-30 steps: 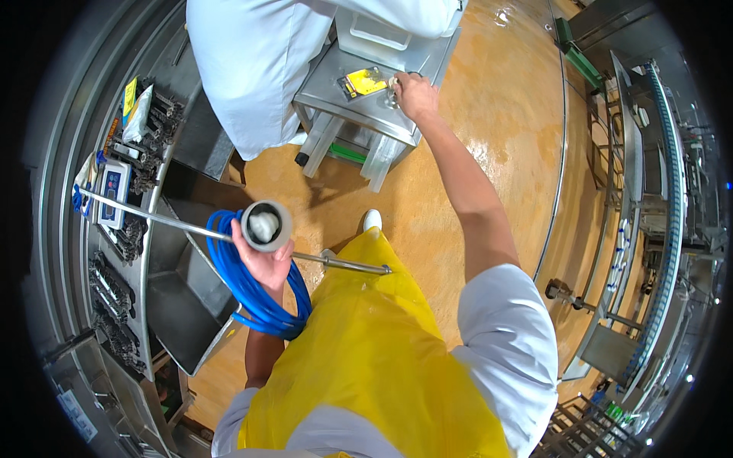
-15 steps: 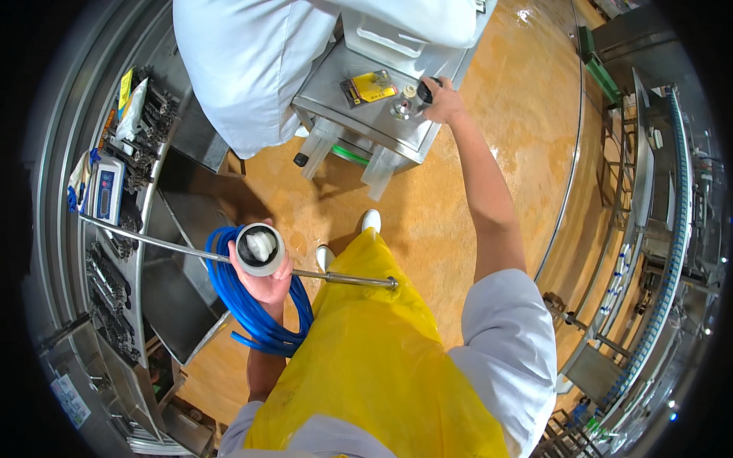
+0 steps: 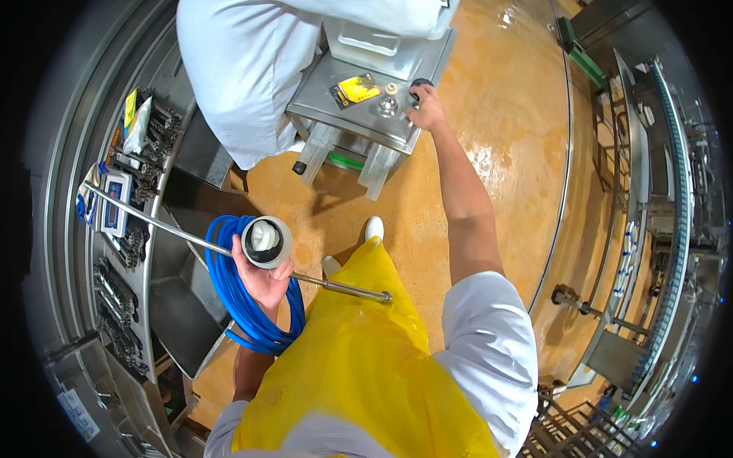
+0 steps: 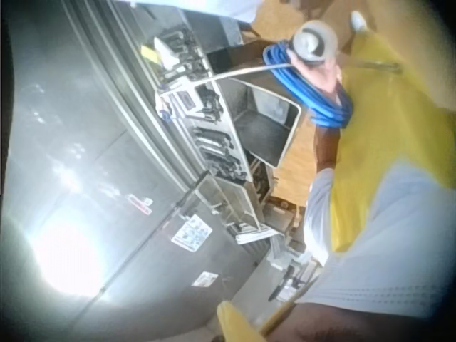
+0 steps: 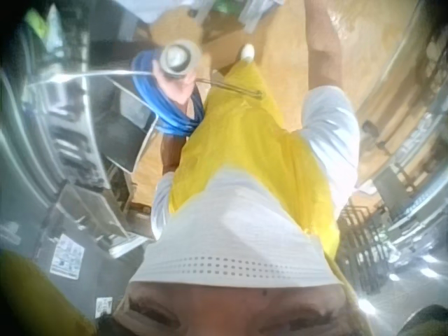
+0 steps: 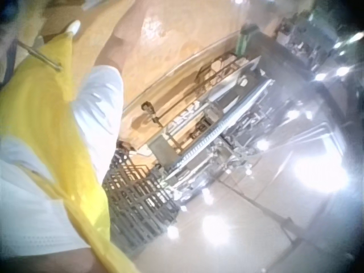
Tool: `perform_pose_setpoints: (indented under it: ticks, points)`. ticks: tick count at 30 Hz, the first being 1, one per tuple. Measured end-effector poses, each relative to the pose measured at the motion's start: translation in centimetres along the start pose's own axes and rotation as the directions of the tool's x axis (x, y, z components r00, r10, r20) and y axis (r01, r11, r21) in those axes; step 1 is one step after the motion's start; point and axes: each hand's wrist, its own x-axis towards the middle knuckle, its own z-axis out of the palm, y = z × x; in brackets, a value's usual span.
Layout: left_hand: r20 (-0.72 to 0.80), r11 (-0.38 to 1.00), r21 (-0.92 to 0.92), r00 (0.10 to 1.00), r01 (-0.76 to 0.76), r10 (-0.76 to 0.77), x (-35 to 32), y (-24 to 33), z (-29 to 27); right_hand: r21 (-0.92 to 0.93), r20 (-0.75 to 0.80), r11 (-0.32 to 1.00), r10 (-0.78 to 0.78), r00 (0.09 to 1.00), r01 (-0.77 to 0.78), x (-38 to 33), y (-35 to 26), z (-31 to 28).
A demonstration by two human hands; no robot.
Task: The person picks up a blue hose and a metal nozzle, then walks through a food processing facility. They attach a transparent plastic tube to the nozzle, secure it with a black cap, and place the assembled tool on a stainless steel table.
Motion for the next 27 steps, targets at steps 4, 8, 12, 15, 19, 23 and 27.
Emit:
perform_pose_setpoints:
  ticks: [4, 8, 12, 15, 19, 23, 27]
  points:
    - [-0.028, 0.999, -0.003, 0.999, -0.041, 0.041, 2.1, -3.0, 0.8, -0.098, -0.073, 0.988, 0.110, 0.991, -0.117, 3.5, 0.0, -3.3]
    - [-0.003, 1.000, 0.010, 1.000, -0.014, 0.014, 3.4, -3.6, 1.4, -0.360, -0.033, 0.933, 0.016, 0.999, -0.027, 3.4, 3.0, -4.8]
    - [0.022, 0.998, -0.060, 0.999, -0.034, 0.035, -0.5, -1.2, -0.5, 0.158, 0.072, 0.983, 0.087, 0.994, -0.097, -4.2, -9.9, -8.9]
    - [-0.072, 0.996, 0.087, 0.997, -0.024, 0.031, -1.9, -1.1, 0.5, 0.669, 0.305, 0.743, -0.236, 0.923, -0.031, -16.5, -23.0, -16.2]
    - [-0.076, 0.977, 0.204, 0.994, -0.064, 0.081, -1.2, -0.1, -0.4, 0.617, 0.391, 0.717, -0.637, 0.664, 0.325, -20.9, -33.8, -17.6]
    - [-0.124, 0.938, 0.327, 0.979, -0.115, 0.163, -1.4, 1.1, -2.4, 0.503, 0.438, 0.775, -0.611, 0.660, 0.383, -23.0, -36.2, -16.1]
    - [-0.144, 0.927, 0.351, 0.971, -0.131, 0.191, -4.8, 3.1, -4.3, 0.386, 0.384, 0.792, -0.604, 0.698, 0.473, -27.4, -39.2, -14.9]
